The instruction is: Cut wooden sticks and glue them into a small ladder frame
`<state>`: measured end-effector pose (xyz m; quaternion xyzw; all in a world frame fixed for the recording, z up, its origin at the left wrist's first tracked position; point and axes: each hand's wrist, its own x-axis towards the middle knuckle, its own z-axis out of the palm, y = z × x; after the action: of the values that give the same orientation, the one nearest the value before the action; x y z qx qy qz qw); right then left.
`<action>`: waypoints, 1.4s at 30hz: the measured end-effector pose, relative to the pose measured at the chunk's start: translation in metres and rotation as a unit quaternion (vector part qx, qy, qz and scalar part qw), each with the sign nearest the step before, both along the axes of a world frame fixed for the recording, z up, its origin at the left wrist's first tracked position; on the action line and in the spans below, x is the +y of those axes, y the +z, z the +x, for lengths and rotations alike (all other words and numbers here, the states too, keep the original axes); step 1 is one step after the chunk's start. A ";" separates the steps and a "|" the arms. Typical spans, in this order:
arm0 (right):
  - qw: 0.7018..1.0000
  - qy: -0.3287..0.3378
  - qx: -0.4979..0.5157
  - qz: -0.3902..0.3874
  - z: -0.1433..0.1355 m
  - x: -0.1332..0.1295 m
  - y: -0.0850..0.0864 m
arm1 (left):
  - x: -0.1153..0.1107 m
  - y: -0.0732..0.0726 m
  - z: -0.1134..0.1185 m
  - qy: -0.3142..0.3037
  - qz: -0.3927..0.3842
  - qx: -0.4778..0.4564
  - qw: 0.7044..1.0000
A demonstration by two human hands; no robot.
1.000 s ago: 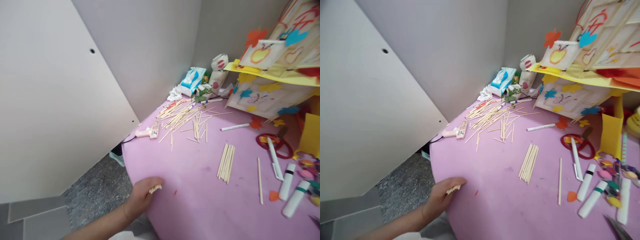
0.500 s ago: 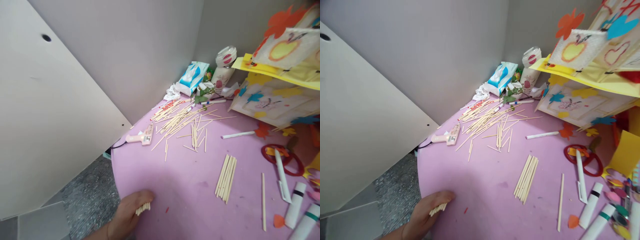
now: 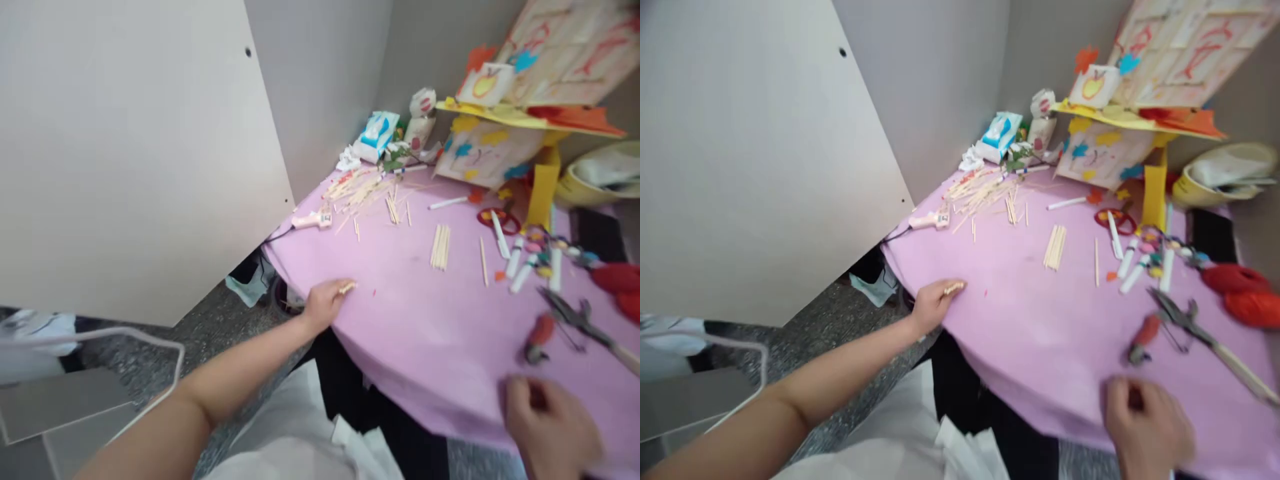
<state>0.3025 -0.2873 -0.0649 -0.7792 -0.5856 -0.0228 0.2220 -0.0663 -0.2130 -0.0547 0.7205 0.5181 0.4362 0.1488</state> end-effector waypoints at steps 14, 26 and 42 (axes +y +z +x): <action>0.994 -0.060 -0.024 0.085 -0.010 -0.002 -0.006 | 0.003 0.004 0.008 -0.026 -0.045 -0.074 0.996; 0.994 -0.065 -0.028 0.078 -0.009 -0.003 -0.007 | 0.030 0.000 0.022 -0.058 -0.099 -0.153 0.982; 0.995 -0.076 -0.026 0.063 -0.009 -0.005 -0.008 | 0.017 0.002 0.023 -0.052 -0.043 -0.106 0.992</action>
<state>0.2935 -0.2926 -0.0732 -0.8050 -0.5280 -0.0961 0.2530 -0.0434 -0.1956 -0.0523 0.6890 0.4798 0.4790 0.2562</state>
